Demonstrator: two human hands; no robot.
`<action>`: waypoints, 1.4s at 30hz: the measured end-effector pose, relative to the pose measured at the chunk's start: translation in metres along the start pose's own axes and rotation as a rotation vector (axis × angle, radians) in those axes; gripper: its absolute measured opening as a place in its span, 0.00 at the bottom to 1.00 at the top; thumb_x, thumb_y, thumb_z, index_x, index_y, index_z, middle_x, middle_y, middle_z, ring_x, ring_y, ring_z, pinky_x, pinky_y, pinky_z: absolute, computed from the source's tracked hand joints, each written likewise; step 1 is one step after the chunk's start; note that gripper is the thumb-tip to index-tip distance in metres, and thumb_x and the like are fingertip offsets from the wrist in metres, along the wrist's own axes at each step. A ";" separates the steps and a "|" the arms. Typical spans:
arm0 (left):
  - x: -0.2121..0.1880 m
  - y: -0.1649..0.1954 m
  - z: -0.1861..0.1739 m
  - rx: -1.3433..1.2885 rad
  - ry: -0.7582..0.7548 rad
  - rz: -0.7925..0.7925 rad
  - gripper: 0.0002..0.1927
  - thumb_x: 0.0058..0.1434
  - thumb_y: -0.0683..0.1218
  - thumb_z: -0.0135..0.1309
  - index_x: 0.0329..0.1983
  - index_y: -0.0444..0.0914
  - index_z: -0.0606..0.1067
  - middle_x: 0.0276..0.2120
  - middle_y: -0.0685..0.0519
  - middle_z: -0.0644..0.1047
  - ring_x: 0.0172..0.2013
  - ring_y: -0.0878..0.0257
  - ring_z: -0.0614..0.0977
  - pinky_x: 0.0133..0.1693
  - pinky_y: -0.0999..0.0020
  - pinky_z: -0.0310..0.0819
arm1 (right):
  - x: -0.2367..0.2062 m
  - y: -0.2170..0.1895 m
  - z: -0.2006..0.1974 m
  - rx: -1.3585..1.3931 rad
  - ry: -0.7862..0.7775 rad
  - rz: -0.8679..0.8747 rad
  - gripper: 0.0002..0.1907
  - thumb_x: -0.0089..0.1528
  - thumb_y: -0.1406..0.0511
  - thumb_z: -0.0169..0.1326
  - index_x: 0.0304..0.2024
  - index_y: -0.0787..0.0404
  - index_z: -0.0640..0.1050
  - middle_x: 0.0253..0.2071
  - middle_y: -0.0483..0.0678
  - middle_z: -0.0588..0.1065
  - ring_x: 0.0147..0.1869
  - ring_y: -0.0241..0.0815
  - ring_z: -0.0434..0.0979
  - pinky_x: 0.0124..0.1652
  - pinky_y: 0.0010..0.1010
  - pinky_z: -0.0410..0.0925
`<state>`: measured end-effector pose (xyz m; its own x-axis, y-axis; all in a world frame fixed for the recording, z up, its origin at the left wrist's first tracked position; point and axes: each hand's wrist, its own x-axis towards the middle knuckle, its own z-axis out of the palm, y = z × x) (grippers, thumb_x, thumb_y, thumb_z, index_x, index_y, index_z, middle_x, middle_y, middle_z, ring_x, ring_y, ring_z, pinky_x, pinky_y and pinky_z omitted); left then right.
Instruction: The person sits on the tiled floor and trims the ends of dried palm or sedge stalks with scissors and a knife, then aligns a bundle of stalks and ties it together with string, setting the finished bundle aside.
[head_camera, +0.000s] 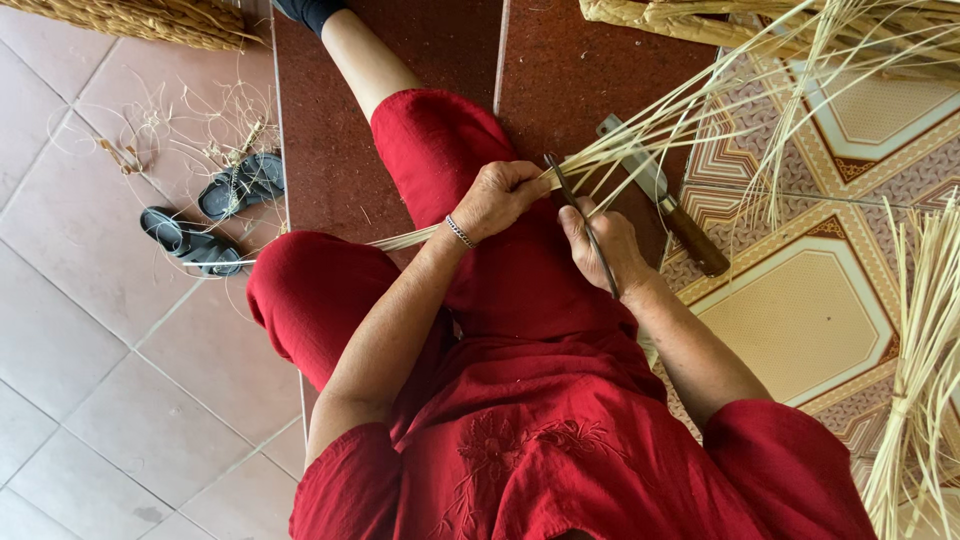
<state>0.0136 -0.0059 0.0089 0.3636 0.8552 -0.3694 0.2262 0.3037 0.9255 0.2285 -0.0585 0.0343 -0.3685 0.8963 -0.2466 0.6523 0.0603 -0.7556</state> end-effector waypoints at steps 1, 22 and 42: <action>0.001 -0.001 0.000 -0.002 0.010 0.006 0.09 0.68 0.47 0.57 0.38 0.36 0.82 0.22 0.58 0.76 0.24 0.72 0.73 0.26 0.73 0.71 | 0.000 0.000 0.001 0.014 0.027 -0.038 0.29 0.75 0.50 0.34 0.39 0.65 0.75 0.14 0.47 0.67 0.16 0.43 0.72 0.19 0.34 0.68; 0.001 -0.005 0.001 0.086 0.019 0.080 0.07 0.67 0.45 0.58 0.40 0.37 0.82 0.25 0.54 0.80 0.25 0.71 0.75 0.29 0.71 0.74 | 0.003 0.021 0.006 -0.050 -0.034 0.028 0.34 0.75 0.47 0.31 0.31 0.64 0.75 0.14 0.47 0.65 0.15 0.43 0.69 0.17 0.32 0.65; 0.000 -0.002 0.001 0.122 0.031 0.070 0.10 0.70 0.46 0.53 0.42 0.36 0.81 0.24 0.52 0.78 0.24 0.67 0.78 0.29 0.68 0.75 | 0.005 0.009 -0.003 0.190 0.015 -0.002 0.38 0.77 0.43 0.27 0.49 0.64 0.78 0.19 0.42 0.70 0.23 0.37 0.75 0.25 0.31 0.69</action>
<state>0.0144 -0.0071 0.0067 0.3544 0.8857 -0.2999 0.3098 0.1914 0.9313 0.2342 -0.0524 0.0280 -0.3590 0.9029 -0.2366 0.5140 -0.0203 -0.8575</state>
